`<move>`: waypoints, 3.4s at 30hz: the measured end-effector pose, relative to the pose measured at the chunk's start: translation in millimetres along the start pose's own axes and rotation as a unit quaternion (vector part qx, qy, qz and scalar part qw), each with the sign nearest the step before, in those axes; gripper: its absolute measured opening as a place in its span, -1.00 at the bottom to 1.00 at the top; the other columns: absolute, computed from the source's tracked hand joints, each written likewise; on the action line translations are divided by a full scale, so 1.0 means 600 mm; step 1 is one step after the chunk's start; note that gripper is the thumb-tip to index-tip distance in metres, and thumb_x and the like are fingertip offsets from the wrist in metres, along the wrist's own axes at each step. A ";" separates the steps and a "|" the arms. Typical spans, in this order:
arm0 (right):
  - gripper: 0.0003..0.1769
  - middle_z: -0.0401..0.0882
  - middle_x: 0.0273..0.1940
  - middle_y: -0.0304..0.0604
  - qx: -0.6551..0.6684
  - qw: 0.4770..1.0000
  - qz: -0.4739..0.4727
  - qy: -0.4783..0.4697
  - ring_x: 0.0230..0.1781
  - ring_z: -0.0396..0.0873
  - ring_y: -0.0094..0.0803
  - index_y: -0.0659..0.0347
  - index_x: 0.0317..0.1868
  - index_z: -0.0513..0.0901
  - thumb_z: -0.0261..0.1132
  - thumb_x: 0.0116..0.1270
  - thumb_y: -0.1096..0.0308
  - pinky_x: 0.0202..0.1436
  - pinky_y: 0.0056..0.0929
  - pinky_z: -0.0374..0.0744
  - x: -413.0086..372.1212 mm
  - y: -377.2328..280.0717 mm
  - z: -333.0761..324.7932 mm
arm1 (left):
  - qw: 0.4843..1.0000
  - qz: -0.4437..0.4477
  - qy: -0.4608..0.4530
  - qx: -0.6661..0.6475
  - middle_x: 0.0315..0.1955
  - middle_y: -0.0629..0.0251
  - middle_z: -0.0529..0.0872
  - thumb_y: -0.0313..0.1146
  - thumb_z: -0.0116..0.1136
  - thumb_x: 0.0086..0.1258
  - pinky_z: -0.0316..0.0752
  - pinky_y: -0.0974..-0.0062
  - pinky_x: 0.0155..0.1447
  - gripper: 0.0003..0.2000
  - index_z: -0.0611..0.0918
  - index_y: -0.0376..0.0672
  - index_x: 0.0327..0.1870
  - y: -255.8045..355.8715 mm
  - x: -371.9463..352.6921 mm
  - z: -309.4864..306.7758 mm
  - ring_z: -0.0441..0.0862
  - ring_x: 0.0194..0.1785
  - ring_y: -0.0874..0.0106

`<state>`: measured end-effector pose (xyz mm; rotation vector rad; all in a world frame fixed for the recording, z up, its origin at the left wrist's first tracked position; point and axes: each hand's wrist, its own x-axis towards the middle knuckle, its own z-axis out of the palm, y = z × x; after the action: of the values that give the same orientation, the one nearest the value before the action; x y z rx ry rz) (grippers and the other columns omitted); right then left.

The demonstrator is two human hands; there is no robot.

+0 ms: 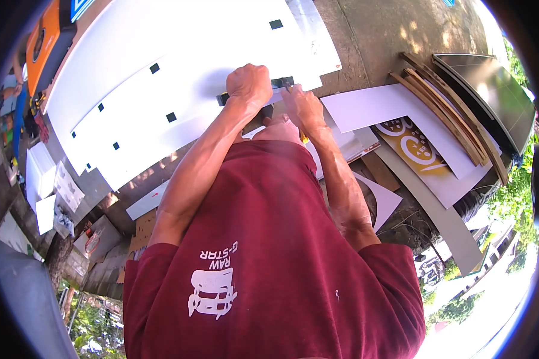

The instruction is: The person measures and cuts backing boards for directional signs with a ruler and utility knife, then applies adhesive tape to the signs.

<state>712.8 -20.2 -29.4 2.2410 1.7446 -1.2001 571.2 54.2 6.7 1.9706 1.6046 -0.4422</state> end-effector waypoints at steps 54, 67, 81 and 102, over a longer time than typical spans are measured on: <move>-0.45 0.47 0.19 0.03 -0.205 0.888 -0.365 0.189 0.19 0.50 0.02 0.15 0.35 0.41 0.29 0.36 0.47 0.21 0.00 0.53 0.343 -0.304 -0.089 | 0.820 -0.116 0.555 -0.076 0.22 0.31 0.66 -0.35 0.49 0.12 0.30 0.09 0.39 -0.49 0.67 0.00 0.18 -0.719 0.123 -0.107 0.46 0.34 0.19; -0.71 0.58 0.10 0.08 -0.027 0.922 -0.022 0.385 0.16 0.54 0.03 0.24 0.13 0.65 0.20 0.46 0.38 0.20 -0.07 0.53 0.151 -0.005 -0.060 | 0.822 -0.232 0.506 -0.118 0.28 0.08 0.61 -0.28 0.23 0.45 0.38 -0.01 0.35 -0.56 0.56 -0.16 0.32 -0.588 -0.228 0.119 0.42 0.40 0.06; -0.28 0.48 -0.17 -0.06 0.046 0.946 0.029 0.321 -0.15 0.46 -0.17 0.35 -0.17 0.54 0.69 -0.04 -0.06 0.00 -0.16 0.51 0.054 0.012 0.058 | 0.967 0.109 0.229 -0.007 0.61 0.27 0.12 0.04 -0.04 0.56 -0.13 -0.26 0.59 -0.46 0.36 0.20 0.52 -0.457 -0.179 0.170 -0.07 0.67 0.07; -0.45 0.59 -0.47 -0.14 0.177 0.953 0.165 0.185 -0.52 0.52 -0.36 0.39 -0.32 0.69 0.50 0.18 -0.06 -0.46 -0.37 0.52 0.088 0.031 0.001 | 0.910 -0.167 0.347 -0.154 0.59 -0.05 0.07 -0.07 0.07 0.51 -0.02 -0.08 0.60 -0.33 0.28 -0.32 0.51 -0.498 -0.236 0.181 -0.08 0.64 -0.12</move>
<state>731.1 15.2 -68.9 2.9832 1.2292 -1.1473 258.9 -83.2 -60.8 1.6918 2.2891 0.4373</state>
